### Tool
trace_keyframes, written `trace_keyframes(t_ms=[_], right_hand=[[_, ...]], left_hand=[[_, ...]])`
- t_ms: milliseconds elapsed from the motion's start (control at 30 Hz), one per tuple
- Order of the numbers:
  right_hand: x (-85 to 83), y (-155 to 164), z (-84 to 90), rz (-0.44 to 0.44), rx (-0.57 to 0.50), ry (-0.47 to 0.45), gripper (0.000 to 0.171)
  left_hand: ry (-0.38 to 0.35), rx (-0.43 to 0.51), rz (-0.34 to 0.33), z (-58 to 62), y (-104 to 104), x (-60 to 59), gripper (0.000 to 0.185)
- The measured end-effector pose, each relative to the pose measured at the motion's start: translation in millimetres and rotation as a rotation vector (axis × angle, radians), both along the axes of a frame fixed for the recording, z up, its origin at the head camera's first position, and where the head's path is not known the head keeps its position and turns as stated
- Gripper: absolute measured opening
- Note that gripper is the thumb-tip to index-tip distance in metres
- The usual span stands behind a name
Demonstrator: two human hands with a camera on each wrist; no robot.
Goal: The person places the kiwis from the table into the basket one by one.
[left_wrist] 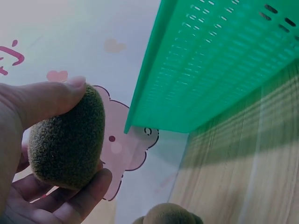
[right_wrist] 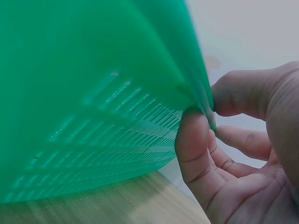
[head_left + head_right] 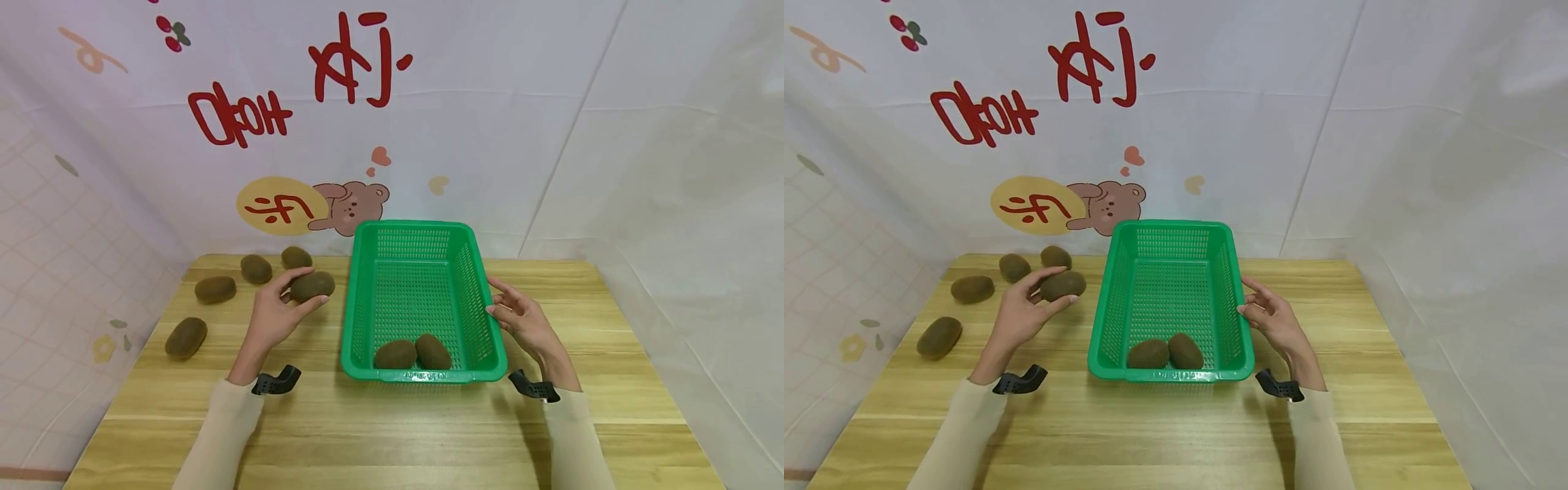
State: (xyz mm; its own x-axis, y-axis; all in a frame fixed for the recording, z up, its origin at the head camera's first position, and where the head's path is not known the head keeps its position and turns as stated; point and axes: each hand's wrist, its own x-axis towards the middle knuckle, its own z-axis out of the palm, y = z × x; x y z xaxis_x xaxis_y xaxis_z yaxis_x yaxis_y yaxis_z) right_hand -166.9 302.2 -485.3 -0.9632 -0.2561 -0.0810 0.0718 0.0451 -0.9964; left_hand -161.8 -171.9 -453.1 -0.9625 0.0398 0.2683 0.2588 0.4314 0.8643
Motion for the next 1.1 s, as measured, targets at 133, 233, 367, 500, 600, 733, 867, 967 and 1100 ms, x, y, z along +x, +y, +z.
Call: trace_keyframes(t_ms=[133, 233, 367, 500, 600, 733, 867, 967, 1100], right_hand=[[0.4, 0, -0.2, -0.003, -0.005, 0.000, 0.069], [1.1, 0, -0.3, -0.004, -0.003, 0.001, 0.068], [1.7, 1, -0.3, 0.001, -0.009, 0.000, 0.069], [1.9, 0, -0.3, 0.001, -0.014, -0.004, 0.070], [1.8, 0, -0.3, -0.001, -0.014, -0.004, 0.070], [1.6, 0, 0.2, -0.003, -0.011, -0.003, 0.069], [0.6, -1, 0.1, -0.005, -0.002, -0.001, 0.068], [-0.4, -1, -0.2, -0.001, -0.009, 0.006, 0.067], [-0.8, -1, 0.1, 0.001, -0.023, 0.007, 0.067]], left_hand=[[0.009, 0.002, -0.010, 5.1, 4, 0.9, 0.055], [0.011, 0.025, -0.020, 8.5, 7, 1.5, 0.055], [0.020, 0.028, -0.030, 10.6, 12, 1.3, 0.055], [0.026, 0.007, -0.045, 11.7, 17, 0.5, 0.056], [0.022, 0.003, -0.057, 13.4, 20, -0.3, 0.057], [0.021, 0.024, -0.081, 16.2, 26, -1.8, 0.057], [0.029, 0.061, -0.111, 19.8, 32, -4.0, 0.059], [0.035, 0.073, -0.132, 22.1, 37, -6.3, 0.060], [0.038, 0.054, -0.151, 24.5, 43, -8.6, 0.060]])
